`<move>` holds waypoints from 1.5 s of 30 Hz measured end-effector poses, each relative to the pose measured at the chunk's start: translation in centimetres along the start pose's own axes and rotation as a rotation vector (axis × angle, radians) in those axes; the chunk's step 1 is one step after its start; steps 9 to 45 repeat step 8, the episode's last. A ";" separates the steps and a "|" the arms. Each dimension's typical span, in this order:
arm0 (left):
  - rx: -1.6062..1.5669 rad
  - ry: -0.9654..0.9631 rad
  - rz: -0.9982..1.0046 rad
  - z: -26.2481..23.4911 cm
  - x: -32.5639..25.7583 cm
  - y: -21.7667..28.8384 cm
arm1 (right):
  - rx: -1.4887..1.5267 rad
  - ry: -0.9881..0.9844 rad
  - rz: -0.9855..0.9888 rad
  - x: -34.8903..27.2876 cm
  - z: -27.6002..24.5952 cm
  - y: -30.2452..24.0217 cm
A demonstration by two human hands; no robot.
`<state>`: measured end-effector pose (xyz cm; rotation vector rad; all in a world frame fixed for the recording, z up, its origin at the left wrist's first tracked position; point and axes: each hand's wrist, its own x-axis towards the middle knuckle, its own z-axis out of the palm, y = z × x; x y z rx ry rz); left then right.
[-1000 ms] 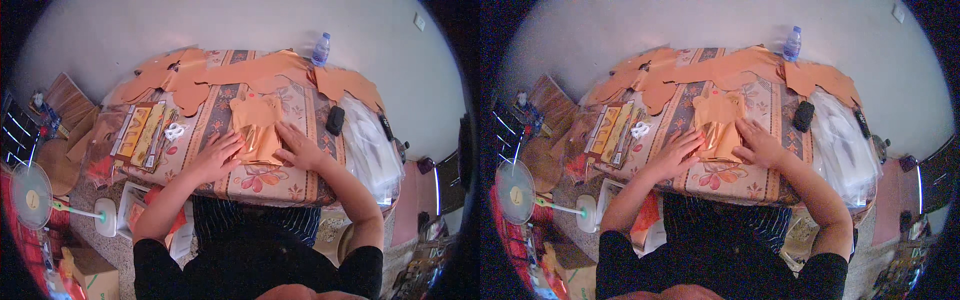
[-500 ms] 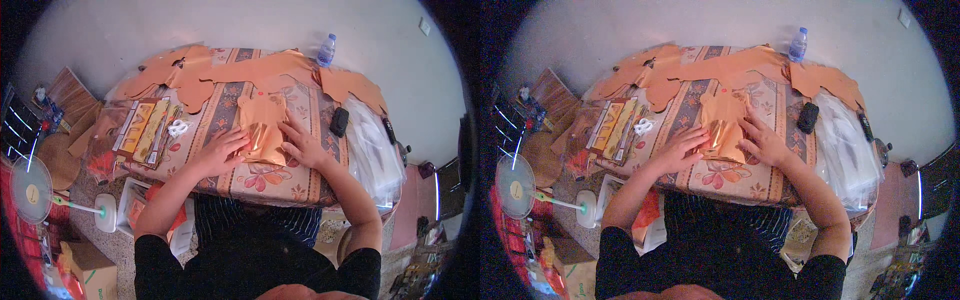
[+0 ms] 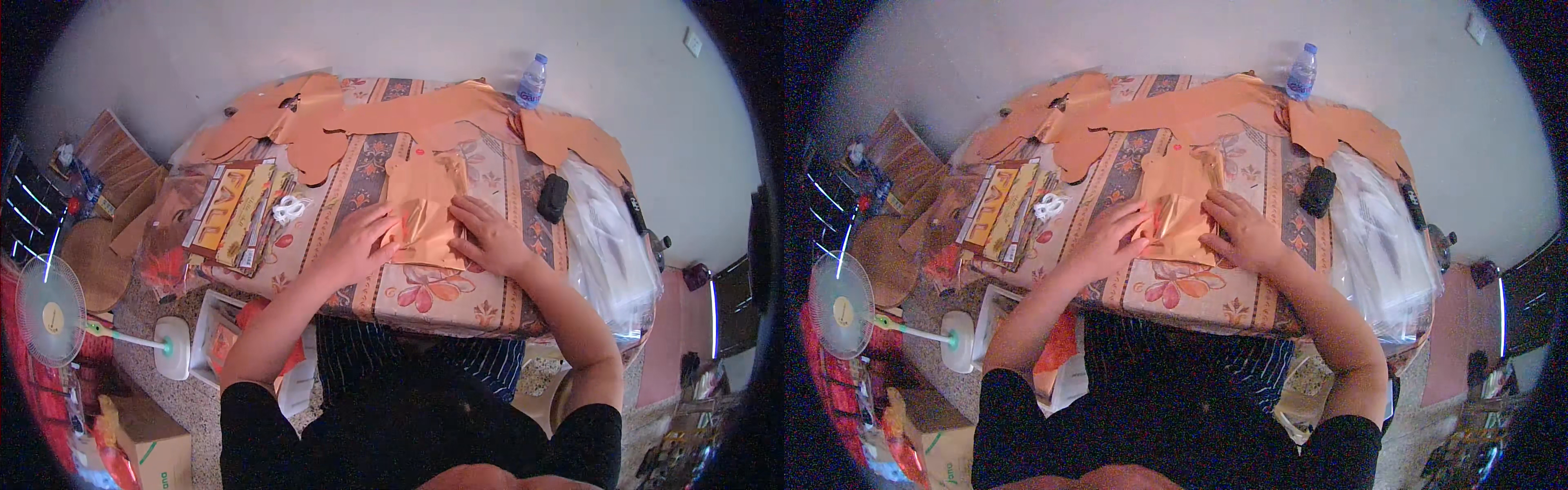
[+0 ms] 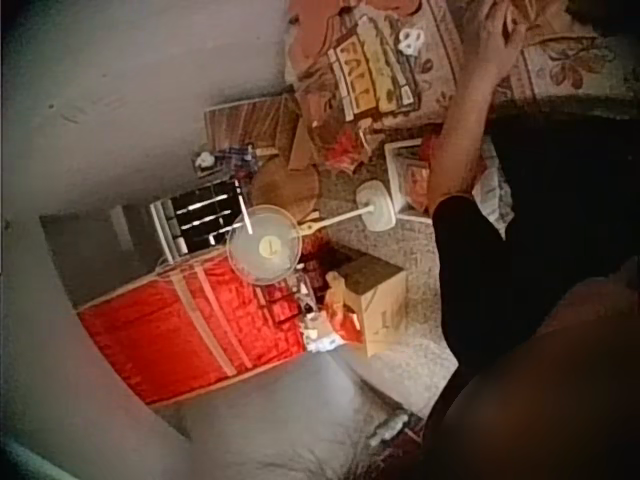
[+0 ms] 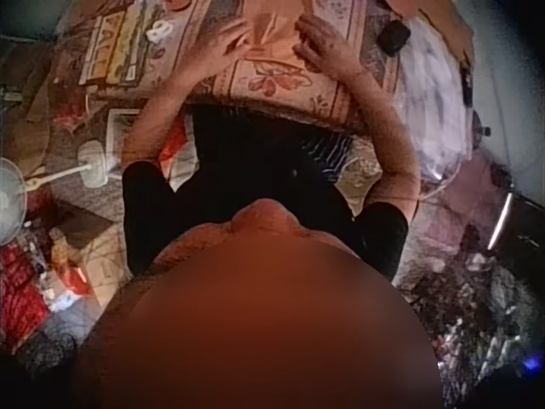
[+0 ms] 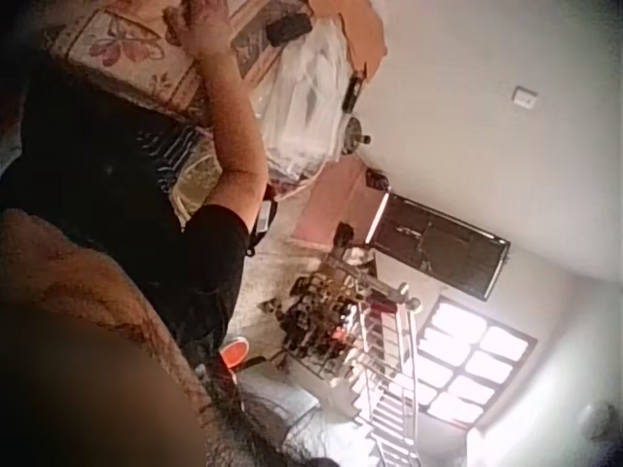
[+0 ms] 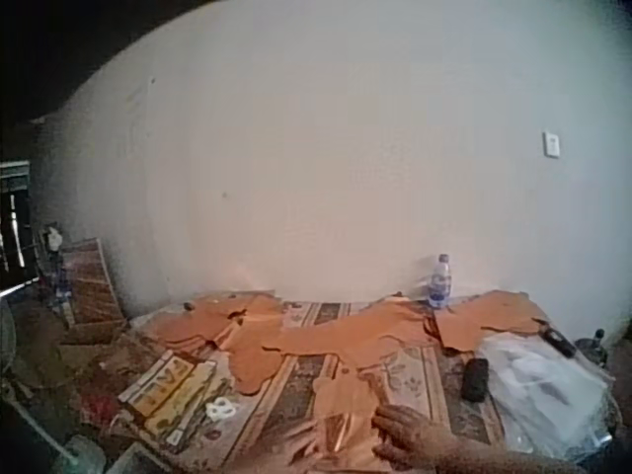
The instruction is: The person folds rose gold foil alphabet balloons by hand on a table.
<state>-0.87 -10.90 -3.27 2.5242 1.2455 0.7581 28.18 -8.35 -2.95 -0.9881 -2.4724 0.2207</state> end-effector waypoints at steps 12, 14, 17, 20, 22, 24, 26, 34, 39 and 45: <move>0.060 0.077 0.047 0.3 -0.3 -0.1 | -0.125 -0.043 0.024 -0.2 0.3 0.1; 0.060 0.077 0.047 0.3 -0.3 -0.1 | -0.125 -0.043 0.024 -0.2 0.3 0.1; 0.060 0.077 0.047 0.3 -0.3 -0.1 | -0.125 -0.043 0.024 -0.2 0.3 0.1; 0.060 0.077 0.047 0.3 -0.3 -0.1 | -0.125 -0.043 0.024 -0.2 0.3 0.1; 0.060 0.077 0.047 0.3 -0.3 -0.1 | -0.125 -0.043 0.024 -0.2 0.3 0.1; 0.060 0.077 0.047 0.3 -0.3 -0.1 | -0.125 -0.043 0.024 -0.2 0.3 0.1; 0.060 0.077 0.047 0.3 -0.3 -0.1 | -0.125 -0.043 0.024 -0.2 0.3 0.1; 0.060 0.077 0.047 0.3 -0.3 -0.1 | -0.125 -0.043 0.024 -0.2 0.3 0.1; 0.060 0.077 0.047 0.3 -0.3 -0.1 | -0.125 -0.043 0.024 -0.2 0.3 0.1; 0.060 0.077 0.047 0.3 -0.3 -0.1 | -0.125 -0.043 0.024 -0.2 0.3 0.1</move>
